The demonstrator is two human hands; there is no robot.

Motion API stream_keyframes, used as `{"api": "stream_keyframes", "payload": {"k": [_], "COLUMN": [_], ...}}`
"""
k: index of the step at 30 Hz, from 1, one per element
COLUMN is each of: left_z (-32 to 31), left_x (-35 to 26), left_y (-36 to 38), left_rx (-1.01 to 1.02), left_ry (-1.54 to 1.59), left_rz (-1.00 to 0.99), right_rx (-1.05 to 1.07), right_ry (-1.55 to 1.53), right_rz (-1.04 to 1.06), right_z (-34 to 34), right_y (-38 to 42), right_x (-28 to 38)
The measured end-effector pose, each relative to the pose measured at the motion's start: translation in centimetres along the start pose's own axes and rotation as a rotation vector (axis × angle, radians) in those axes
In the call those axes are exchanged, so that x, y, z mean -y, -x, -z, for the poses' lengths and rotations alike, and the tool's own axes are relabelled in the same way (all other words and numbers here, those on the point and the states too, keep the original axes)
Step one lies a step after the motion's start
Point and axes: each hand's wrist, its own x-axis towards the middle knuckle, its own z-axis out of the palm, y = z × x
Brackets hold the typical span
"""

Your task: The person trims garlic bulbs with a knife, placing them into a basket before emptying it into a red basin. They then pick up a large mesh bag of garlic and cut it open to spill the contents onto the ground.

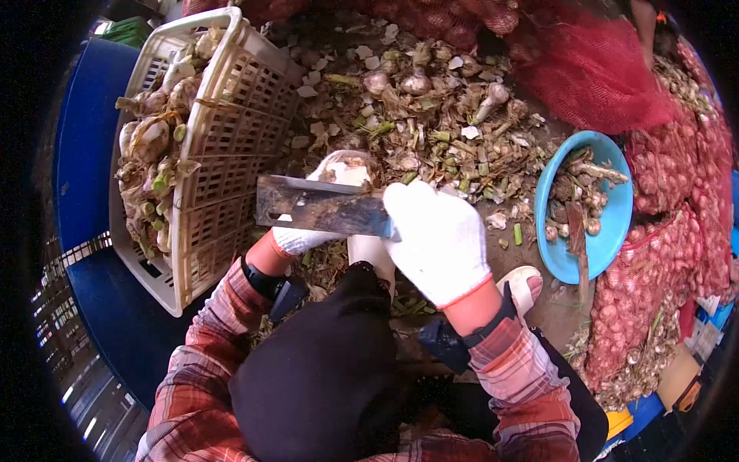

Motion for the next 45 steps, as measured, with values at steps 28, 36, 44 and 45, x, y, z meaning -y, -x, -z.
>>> {"api": "stream_keyframes", "payload": {"k": [28,36,44,45], "left_z": [-2.9,-1.2,-5.3,-5.1], "left_x": [-3.5,-3.7,-13.0,-14.9], "left_y": [-2.3,-1.9,3.5,3.9], "left_rx": [0.027,-0.193,-0.488,-0.552], "left_ry": [-0.651,-1.286,-1.555,-1.628], "left_rz": [-0.479,-0.281,-0.737,-0.797], "right_rx": [0.018,-0.030,0.141,0.098], "right_ry": [-1.854,-0.134,-0.169,-0.253], "right_rz": [-0.874,-0.092,-0.727,-0.659], "right_z": [-4.5,0.8,-1.2,-1.7], "right_y": [-0.3,-1.7,-1.0,0.1], "right_x": [-1.1,0.4,-6.9,-6.6]}}
